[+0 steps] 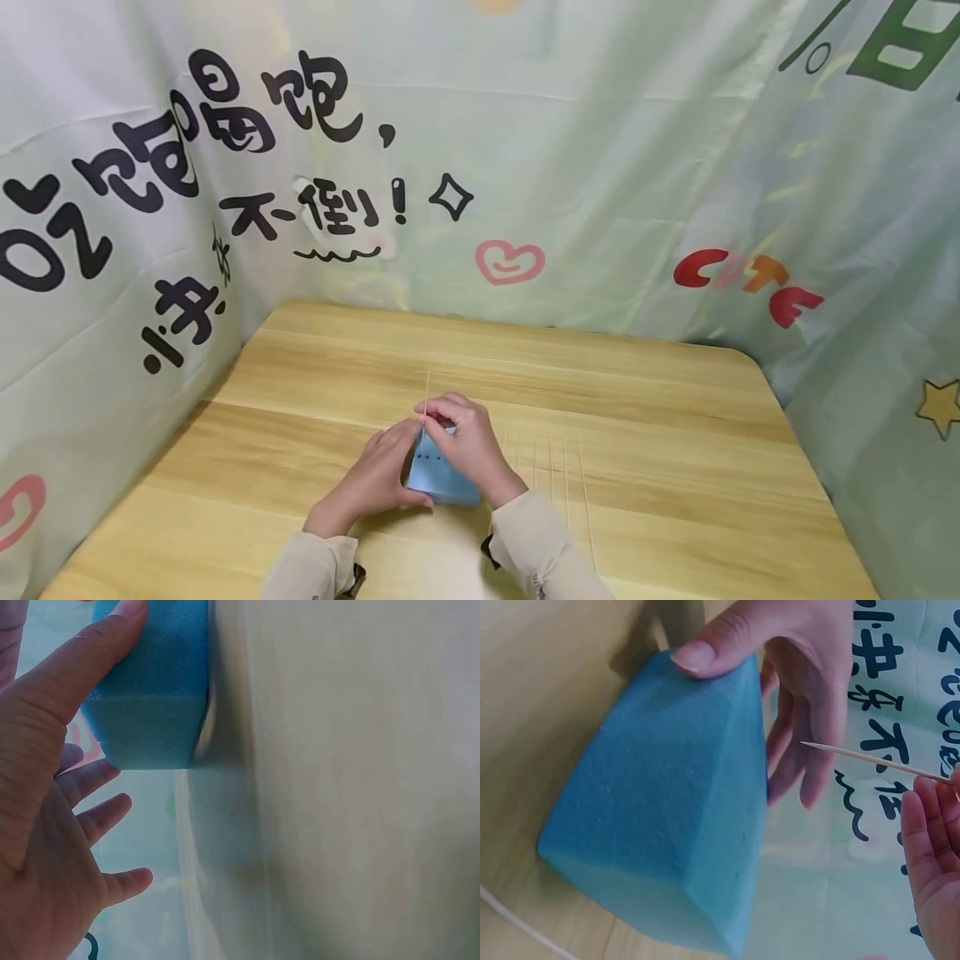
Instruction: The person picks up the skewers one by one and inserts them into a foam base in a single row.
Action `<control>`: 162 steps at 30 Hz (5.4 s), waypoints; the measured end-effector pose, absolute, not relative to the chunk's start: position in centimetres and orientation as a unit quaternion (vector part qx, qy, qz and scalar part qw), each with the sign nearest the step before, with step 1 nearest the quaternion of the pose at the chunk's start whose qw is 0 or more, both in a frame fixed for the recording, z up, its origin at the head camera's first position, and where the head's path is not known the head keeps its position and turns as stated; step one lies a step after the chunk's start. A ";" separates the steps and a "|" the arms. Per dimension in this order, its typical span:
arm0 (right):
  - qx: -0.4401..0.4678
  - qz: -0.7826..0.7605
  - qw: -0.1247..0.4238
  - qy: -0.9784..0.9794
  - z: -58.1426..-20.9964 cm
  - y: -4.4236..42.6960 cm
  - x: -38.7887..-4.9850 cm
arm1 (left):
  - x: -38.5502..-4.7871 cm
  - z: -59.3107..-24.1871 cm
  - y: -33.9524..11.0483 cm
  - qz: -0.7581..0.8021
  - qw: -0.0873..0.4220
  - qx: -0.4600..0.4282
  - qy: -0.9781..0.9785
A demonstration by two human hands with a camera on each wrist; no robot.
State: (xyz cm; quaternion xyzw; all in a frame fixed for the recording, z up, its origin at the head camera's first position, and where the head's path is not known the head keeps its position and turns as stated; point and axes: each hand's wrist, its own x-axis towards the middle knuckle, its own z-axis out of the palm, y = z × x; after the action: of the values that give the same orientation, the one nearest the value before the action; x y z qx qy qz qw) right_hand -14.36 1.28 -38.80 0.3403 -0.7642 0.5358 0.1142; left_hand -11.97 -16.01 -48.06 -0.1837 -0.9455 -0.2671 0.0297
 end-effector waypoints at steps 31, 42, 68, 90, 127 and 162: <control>0.338 0.531 0.067 -0.774 -44.6 0.6 -15.8 | -12.1 -47.9 -16.1 -0.266 0.026 -0.190 -0.945; 0.356 0.527 0.076 -0.768 -46.4 0.7 -15.8 | -12.0 -47.8 -16.0 -0.270 0.018 -0.193 -0.943; 0.268 0.530 0.056 -0.803 -44.4 5.1 -16.0 | -11.9 -47.9 -15.7 -0.269 0.014 -0.174 -0.947; 0.120 0.493 0.122 -0.853 -44.7 18.5 -14.3 | -11.5 -48.2 -15.6 -0.277 0.003 -0.159 -0.948; 0.055 0.360 -0.015 -0.931 -47.7 19.9 -13.1 | -11.5 -48.1 -15.9 -0.264 0.015 -0.175 -0.948; 0.001 0.402 0.006 -0.916 -45.7 20.2 -13.3 | -11.7 -48.2 -15.7 -0.260 0.017 -0.183 -0.948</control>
State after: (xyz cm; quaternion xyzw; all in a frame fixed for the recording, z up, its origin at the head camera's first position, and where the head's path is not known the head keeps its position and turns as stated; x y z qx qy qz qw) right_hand -13.28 20.20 -45.68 0.0006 -0.9155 0.4022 0.0060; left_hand -11.70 -15.71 -48.16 -0.1826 -0.9480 -0.2599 0.0174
